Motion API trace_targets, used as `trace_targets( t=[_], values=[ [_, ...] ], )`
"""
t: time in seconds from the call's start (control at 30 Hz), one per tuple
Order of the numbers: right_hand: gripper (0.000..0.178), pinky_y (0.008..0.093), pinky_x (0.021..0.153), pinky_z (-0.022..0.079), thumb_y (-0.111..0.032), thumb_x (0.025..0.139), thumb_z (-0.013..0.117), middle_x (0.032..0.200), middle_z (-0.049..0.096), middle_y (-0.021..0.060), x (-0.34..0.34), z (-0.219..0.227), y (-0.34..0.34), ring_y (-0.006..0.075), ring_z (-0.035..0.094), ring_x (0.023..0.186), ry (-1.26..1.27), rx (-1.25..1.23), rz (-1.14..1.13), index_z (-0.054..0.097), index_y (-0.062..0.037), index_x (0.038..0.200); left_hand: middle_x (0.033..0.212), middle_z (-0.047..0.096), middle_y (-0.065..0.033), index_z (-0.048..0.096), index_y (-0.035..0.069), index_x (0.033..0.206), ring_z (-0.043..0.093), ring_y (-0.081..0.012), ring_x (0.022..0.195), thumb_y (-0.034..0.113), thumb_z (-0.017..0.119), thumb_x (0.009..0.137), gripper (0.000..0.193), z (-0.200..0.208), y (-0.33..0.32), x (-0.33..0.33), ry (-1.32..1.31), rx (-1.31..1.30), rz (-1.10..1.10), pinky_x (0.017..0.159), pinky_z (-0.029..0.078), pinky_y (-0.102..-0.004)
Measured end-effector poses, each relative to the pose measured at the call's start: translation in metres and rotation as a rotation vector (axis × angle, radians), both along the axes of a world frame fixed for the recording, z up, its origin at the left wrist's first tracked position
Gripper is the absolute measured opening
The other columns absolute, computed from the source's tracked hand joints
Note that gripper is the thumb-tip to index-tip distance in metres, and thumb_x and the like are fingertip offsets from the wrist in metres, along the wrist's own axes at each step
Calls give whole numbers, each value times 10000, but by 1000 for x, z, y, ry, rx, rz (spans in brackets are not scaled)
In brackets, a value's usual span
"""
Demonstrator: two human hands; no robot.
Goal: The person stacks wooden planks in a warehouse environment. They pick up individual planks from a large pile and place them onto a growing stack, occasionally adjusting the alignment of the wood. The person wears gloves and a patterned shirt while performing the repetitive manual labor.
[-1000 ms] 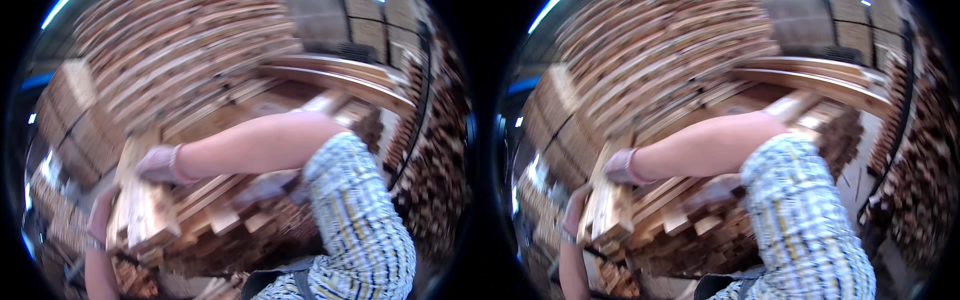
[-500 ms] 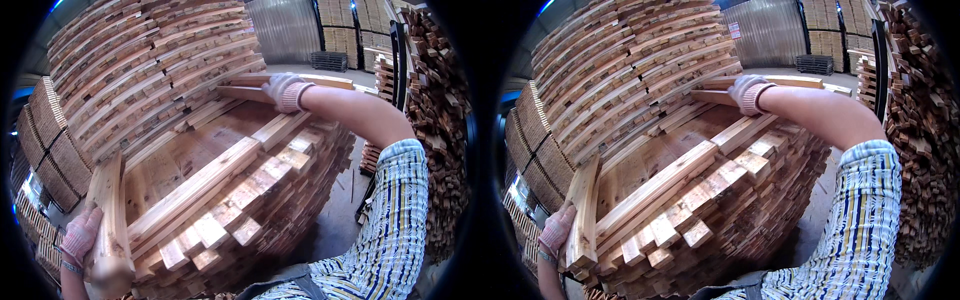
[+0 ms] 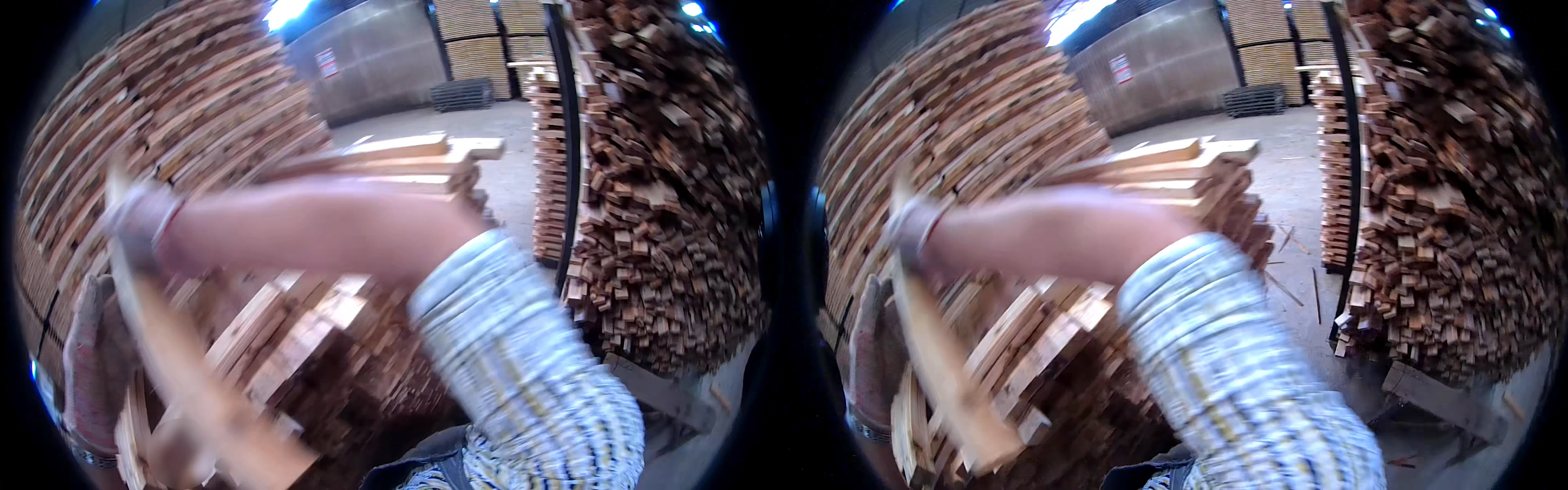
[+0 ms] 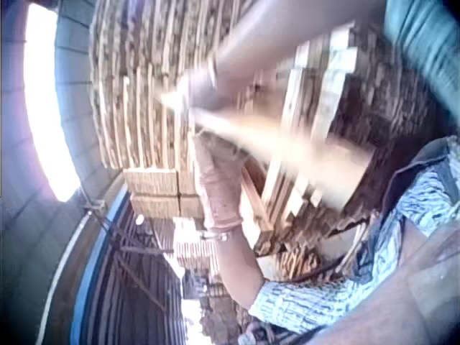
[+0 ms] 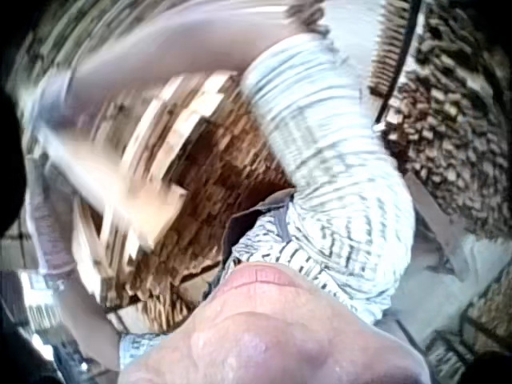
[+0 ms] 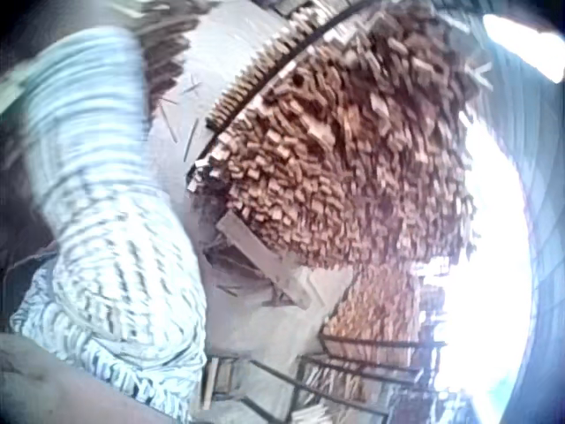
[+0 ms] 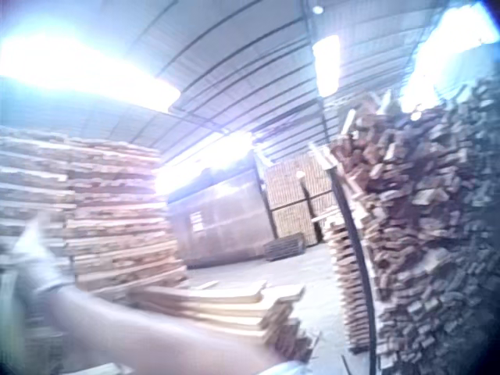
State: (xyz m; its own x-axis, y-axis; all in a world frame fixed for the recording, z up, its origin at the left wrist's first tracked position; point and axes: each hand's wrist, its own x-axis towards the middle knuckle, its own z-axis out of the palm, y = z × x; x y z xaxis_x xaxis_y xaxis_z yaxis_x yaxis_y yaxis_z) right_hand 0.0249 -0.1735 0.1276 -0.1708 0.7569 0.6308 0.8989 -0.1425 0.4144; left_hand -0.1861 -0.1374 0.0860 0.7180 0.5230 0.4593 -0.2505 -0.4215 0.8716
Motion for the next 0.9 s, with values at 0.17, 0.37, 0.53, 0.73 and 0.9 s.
trace_targets(
  t=[0.17, 0.37, 0.53, 0.73, 0.9],
  values=[
    [405, 401, 845, 540, -392, 922, 494, 962, 720, 140, -25, -30, 24, 277, 687, 956, 931, -7, 371, 724, -88, 1062, 959, 608, -22, 580, 76, 1213, 589, -126, 777, 386, 622, 932, 421, -12, 8, 15, 45, -76, 62, 676, 501, -278],
    [579, 453, 804, 544, -513, 782, 676, 964, 721, 209, 94, -41, -70, 326, 706, 924, 259, -377, -88, 710, -25, 1093, 983, 591, -53, 548, 45, 1250, 565, -160, 803, 254, 592, 894, 415, -3, 43, -84, 114, 106, 628, 724, 470, -260],
    [786, 460, 922, 529, -421, 738, 760, 1284, 608, 206, 167, -71, -140, 345, 634, 1121, 135, -503, -892, 494, -72, 1390, 1137, 603, -110, 505, 17, 1337, 586, -208, 975, 252, 569, 884, 514, -18, 111, -135, 685, 510, 949, 856, 460, -275],
    [662, 510, 895, 536, -264, 858, 626, 1331, 593, 153, 151, -77, -99, 346, 621, 1165, 173, -536, -1057, 418, -207, 1484, 1310, 608, -186, 492, -5, 1399, 574, -260, 1220, 234, 561, 890, 566, -25, 88, -170, 900, 327, 782, 1012, 427, -289],
    [553, 401, 872, 562, -272, 772, 677, 1174, 684, 176, 169, -80, -90, 297, 684, 1050, 197, -458, -831, 616, -85, 1289, 1329, 591, -132, 526, 4, 1348, 560, -241, 1227, 185, 520, 969, 420, -5, 108, -229, 959, 978, 614, 1032, 435, -315]
  ],
)
